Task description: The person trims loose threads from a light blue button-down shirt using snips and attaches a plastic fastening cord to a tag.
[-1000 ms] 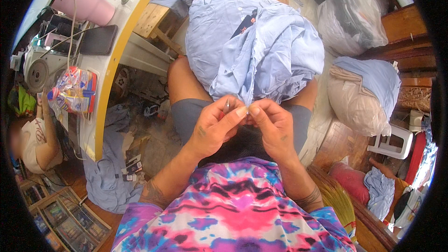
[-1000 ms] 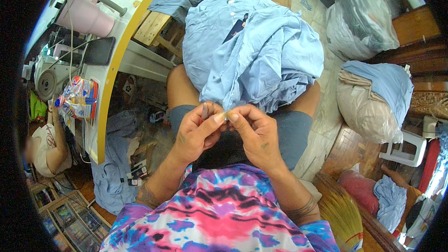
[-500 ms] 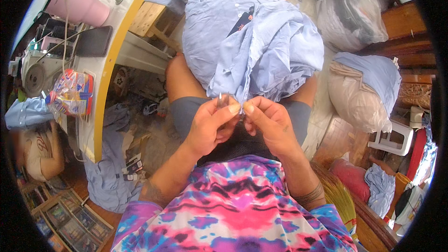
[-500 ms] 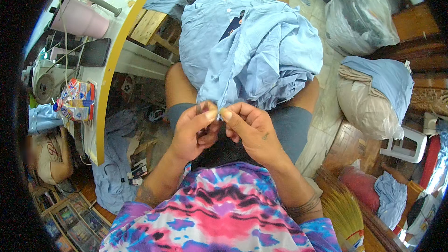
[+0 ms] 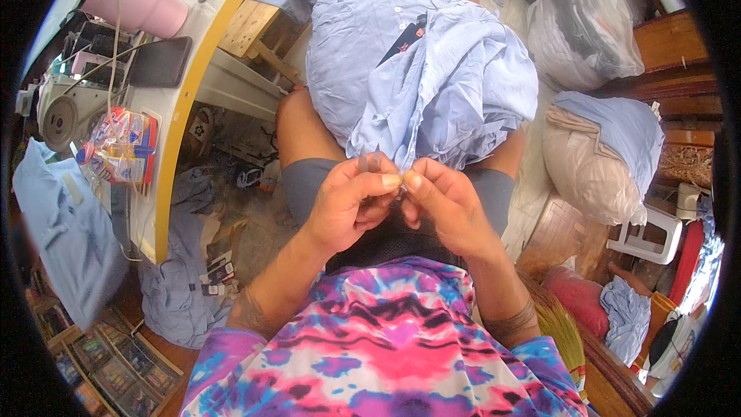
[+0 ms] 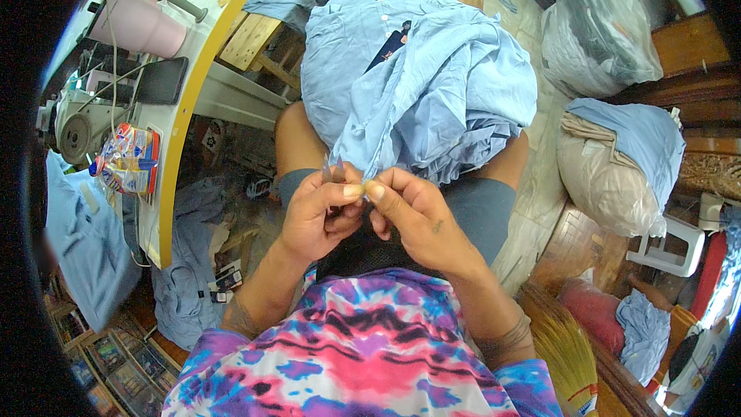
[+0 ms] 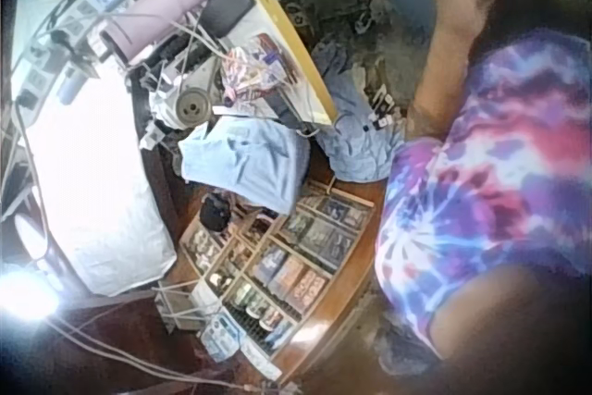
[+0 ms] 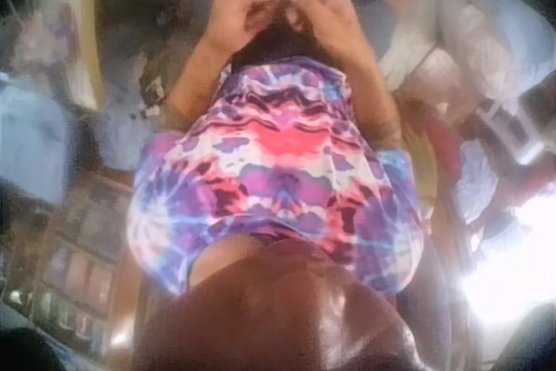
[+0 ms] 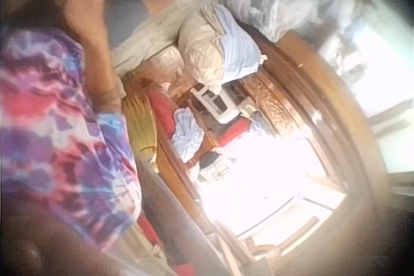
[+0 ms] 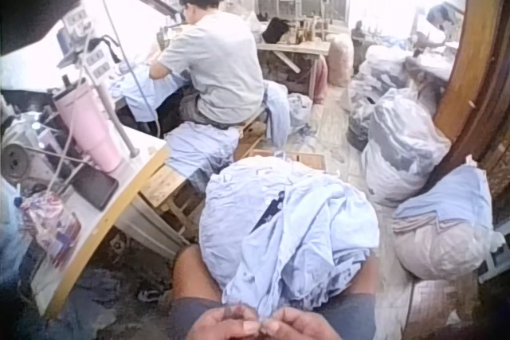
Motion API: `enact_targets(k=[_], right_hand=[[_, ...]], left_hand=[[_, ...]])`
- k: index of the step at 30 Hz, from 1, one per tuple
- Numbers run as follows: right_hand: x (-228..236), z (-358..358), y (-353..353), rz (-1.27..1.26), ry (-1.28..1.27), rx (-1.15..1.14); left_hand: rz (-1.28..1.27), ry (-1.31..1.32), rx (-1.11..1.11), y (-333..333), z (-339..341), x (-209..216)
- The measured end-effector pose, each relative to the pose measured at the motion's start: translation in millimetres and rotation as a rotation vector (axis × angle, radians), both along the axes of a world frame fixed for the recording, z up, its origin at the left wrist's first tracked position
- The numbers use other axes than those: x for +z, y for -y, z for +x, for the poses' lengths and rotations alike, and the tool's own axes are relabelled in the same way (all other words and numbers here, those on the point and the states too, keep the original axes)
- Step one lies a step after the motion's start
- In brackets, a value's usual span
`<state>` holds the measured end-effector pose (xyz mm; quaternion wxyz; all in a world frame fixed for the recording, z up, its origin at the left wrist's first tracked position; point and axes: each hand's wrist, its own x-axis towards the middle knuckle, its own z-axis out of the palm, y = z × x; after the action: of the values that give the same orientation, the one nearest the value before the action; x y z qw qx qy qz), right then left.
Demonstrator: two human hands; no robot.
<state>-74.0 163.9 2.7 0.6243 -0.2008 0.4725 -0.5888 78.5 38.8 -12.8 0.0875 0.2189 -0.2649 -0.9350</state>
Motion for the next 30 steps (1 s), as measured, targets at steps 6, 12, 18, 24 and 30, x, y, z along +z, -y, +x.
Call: enact_targets(k=[6, 12, 18, 24, 30], right_hand=[[16.6, -9.2, 4.5, 0.038, 0.079, 0.014], [20.9, -4.2, 0.8, 0.024, -0.297, -0.030], [20.2, -11.0, 0.7, -0.063, -0.209, 0.040], [6.4, -22.9, 6.3, -0.136, -0.065, 0.161], [17.2, -28.5, 13.8, -0.047, 0.193, 0.173]], left_hand=[[-0.169, 0.079, -0.069, 8.3, -1.6, 14.3], [-0.386, 0.116, -0.060, 8.8, -3.3, 20.5], [-0.286, 0.085, -0.103, 8.6, -1.4, 22.0], [0.061, -0.001, -0.099, 10.3, -3.2, 13.6], [-0.058, 0.015, -0.045, 10.9, -4.7, 24.7]])
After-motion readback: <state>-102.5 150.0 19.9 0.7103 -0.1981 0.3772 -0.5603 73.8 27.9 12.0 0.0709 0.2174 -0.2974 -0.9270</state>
